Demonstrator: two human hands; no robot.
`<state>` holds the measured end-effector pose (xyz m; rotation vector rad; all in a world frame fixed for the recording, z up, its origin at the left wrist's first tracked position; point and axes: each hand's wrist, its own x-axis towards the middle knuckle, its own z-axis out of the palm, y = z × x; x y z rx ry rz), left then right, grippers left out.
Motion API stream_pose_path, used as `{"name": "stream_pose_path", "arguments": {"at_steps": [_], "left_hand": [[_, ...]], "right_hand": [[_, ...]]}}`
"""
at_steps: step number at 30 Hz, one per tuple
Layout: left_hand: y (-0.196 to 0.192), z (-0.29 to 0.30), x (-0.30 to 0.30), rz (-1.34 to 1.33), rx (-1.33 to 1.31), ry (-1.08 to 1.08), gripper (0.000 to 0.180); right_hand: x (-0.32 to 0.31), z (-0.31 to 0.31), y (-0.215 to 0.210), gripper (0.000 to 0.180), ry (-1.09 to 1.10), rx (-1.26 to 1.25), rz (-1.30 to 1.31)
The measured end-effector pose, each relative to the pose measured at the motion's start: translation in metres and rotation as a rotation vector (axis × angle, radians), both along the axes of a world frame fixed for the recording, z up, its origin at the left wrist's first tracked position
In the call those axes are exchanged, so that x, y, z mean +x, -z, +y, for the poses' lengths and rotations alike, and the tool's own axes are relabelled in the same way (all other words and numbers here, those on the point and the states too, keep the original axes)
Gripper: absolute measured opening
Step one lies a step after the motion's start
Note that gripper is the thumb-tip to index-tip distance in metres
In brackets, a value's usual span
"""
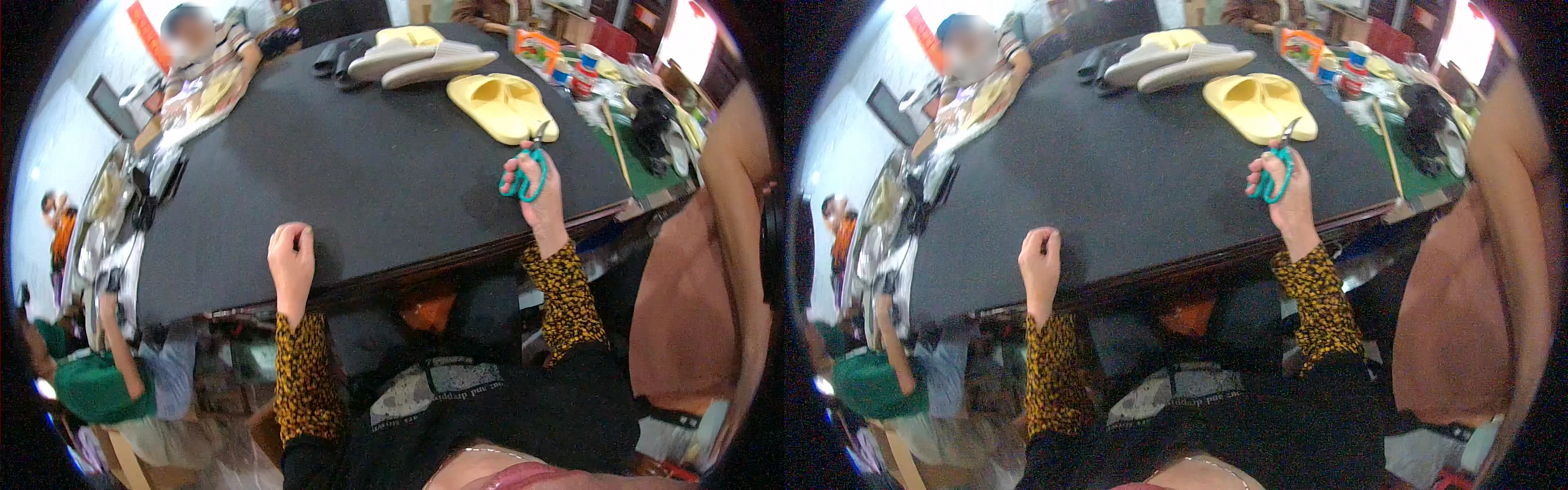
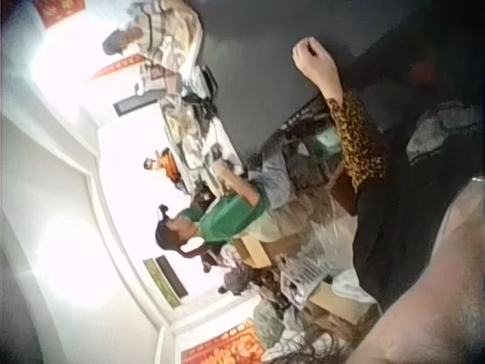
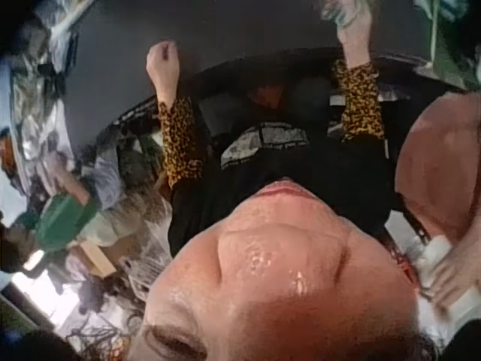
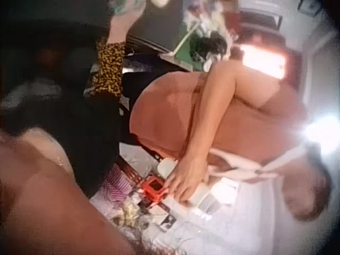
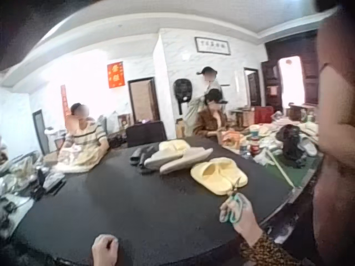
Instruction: The person trims excess plastic from slide sandals using scissors, cutting along the edges and straps of multiple pairs.
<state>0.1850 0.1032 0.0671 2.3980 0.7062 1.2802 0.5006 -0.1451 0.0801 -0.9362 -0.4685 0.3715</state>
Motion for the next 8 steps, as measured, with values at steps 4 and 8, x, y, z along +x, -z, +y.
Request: {"name": "stream_pose_path", "arguments": {"at_steps": [4,8], "left_hand": [[0.004,0.0,0.006,-0.012,-0.029,-0.03,0.008],[0.003,-0.004,0.002,-0.023,-0.059,-0.061,0.008]], "right_hand": [[0.005,-0.002,0.007,0.031,-0.027,-0.073,-0.071],[0.008,0.001,0.013,0.038,-0.058,-0.07,-0.091]]}}
